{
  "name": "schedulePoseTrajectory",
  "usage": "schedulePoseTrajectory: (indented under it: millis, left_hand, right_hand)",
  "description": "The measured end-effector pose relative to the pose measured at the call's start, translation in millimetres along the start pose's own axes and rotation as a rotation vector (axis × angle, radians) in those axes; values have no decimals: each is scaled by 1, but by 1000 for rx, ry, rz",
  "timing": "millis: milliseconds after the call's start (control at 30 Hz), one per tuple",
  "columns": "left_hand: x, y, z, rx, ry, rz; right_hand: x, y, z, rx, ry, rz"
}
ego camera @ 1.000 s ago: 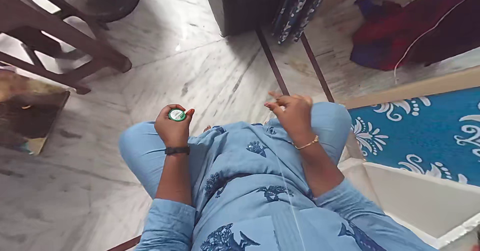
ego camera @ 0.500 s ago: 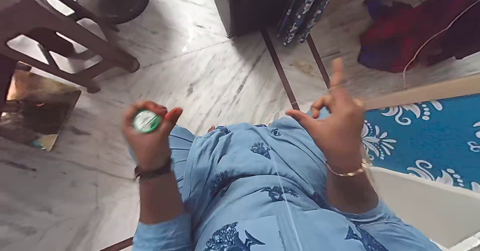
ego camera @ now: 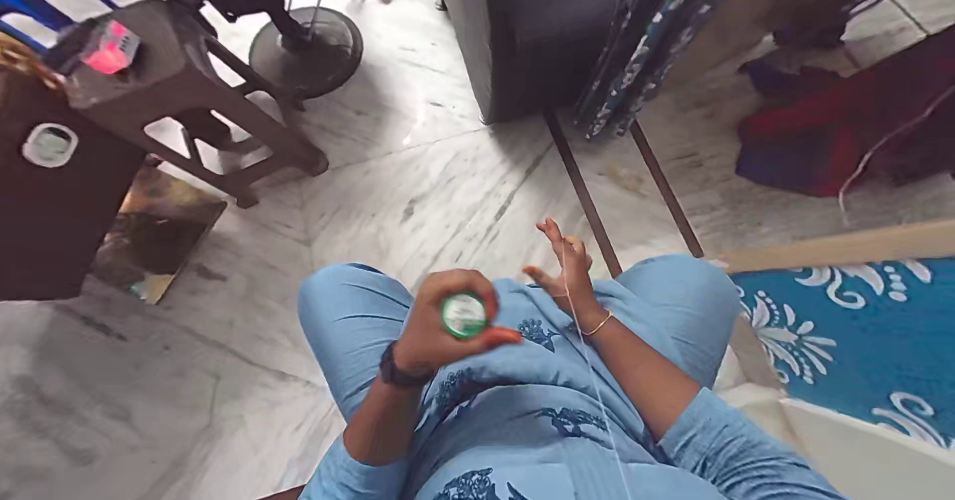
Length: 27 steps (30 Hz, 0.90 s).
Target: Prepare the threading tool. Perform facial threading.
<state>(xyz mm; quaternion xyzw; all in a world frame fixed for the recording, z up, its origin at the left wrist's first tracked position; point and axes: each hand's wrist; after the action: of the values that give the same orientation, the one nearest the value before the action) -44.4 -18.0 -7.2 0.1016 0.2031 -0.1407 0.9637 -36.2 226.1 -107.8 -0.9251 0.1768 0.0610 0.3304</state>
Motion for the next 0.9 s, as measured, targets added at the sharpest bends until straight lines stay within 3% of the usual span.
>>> schedulePoseTrajectory:
  millis: [67,133,167,233,267,300,367,433,567,733,900]
  left_hand:
    - [-4,28,13,-42,62,-112]
    - [-5,50,18,-229,104,-109]
    - [-5,56,16,-342,114,-89]
    - [-6,55,9,-505,101,-13]
    - [-6,49,5,-538,86,32]
    - [-6,41,3,-540,66,78]
    - [-3,23,1,-528,74,184]
    - [2,5,1,-520,153,340]
    - [9,-25,-5,-349,238,468]
    - [19,-41,-30,-204,137,538]
    - [20,-43,-53,-290,107,493]
  right_hand:
    - [5,12,-2,295,-269,-16]
    - [10,16,-16,334,-366,-93]
    - [9,7,-37,357,-286,-249]
    - [-14,-22,-108,439,104,-743]
    - [-18,-24,-114,444,172,-815]
    - [-16,-24,-106,424,115,-792]
    - [1,-10,-37,233,-236,-388]
    - [-5,-15,0,182,-409,-69]
    - [-15,-64,-22,300,-595,407]
    - [-2,-89,-25,321,-712,561]
    - [2,-89,-5,373,-754,601]
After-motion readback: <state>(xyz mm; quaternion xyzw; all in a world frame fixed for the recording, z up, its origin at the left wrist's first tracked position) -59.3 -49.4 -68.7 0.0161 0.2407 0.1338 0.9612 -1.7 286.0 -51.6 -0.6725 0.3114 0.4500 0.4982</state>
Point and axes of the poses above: each hand's wrist, its own x-axis away from the middle knuckle, its own y-axis out of the palm, z = x × y, and after that the axes turned 15 degrees about z, right-handed
